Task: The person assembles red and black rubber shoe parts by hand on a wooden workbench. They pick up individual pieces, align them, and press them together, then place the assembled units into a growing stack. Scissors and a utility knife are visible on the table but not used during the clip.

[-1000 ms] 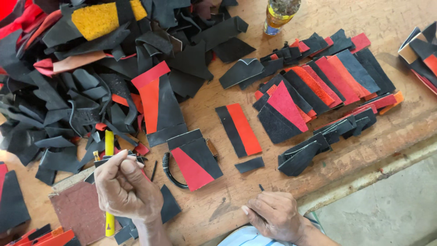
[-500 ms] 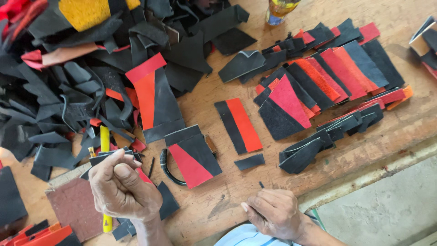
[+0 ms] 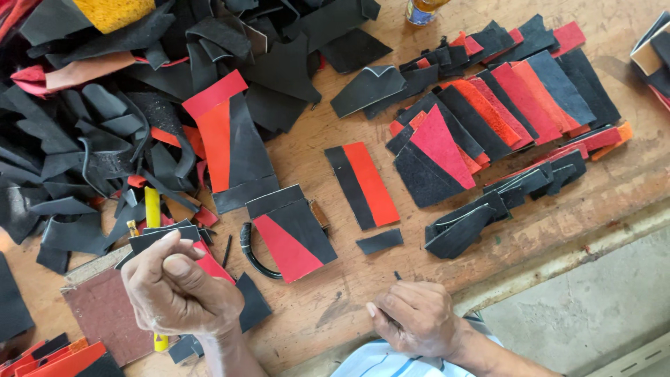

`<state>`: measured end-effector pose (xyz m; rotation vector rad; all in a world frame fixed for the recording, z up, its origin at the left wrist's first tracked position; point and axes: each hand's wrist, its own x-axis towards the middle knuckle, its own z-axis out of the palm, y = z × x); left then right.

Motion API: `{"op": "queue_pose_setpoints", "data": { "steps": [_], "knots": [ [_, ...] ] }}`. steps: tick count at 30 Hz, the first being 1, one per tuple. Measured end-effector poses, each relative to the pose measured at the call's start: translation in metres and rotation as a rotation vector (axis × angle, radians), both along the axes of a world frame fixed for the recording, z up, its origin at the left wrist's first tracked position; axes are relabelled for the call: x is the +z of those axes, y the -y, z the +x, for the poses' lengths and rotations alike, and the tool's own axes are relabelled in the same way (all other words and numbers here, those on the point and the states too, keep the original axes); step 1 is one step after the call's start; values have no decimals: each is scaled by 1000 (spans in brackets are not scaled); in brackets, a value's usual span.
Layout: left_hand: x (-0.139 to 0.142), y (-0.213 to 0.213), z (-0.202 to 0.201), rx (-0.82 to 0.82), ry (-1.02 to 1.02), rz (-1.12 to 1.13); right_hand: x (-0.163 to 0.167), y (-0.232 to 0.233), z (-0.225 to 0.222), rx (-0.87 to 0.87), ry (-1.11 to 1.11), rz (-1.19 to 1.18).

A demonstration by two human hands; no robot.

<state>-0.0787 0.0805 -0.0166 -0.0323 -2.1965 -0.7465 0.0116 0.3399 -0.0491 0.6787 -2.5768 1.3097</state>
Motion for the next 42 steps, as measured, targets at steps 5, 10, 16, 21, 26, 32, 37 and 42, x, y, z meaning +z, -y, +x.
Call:
{"op": "queue_pose_setpoints", "data": {
  "steps": [5, 10, 16, 21, 26, 32, 37, 42],
  "knots": [
    [-2, 0, -2, 29, -19, 33, 2, 0, -2, 2, -4, 8],
    [-3, 4, 0, 14, -16, -7, 2, 0, 0, 1, -3, 3],
    [-4, 6, 1, 27, 12, 20, -1, -1, 1, 6, 21, -13],
    [-8, 6, 1, 16, -10, 26, -1, -1, 3, 8, 23, -1],
    [-12, 3, 2, 38, -22, 77, -1, 0, 2, 4, 23, -2],
    [-10, 11, -3, -30, -10, 247, -4, 3, 4, -16, 5, 22],
    [-3, 11, -11, -72, 260, 382, -6, 6, 5, -55, -10, 32],
    [6, 9, -18, -47, 381, 310, -7, 8, 4, -93, 12, 31]
  ]
}}
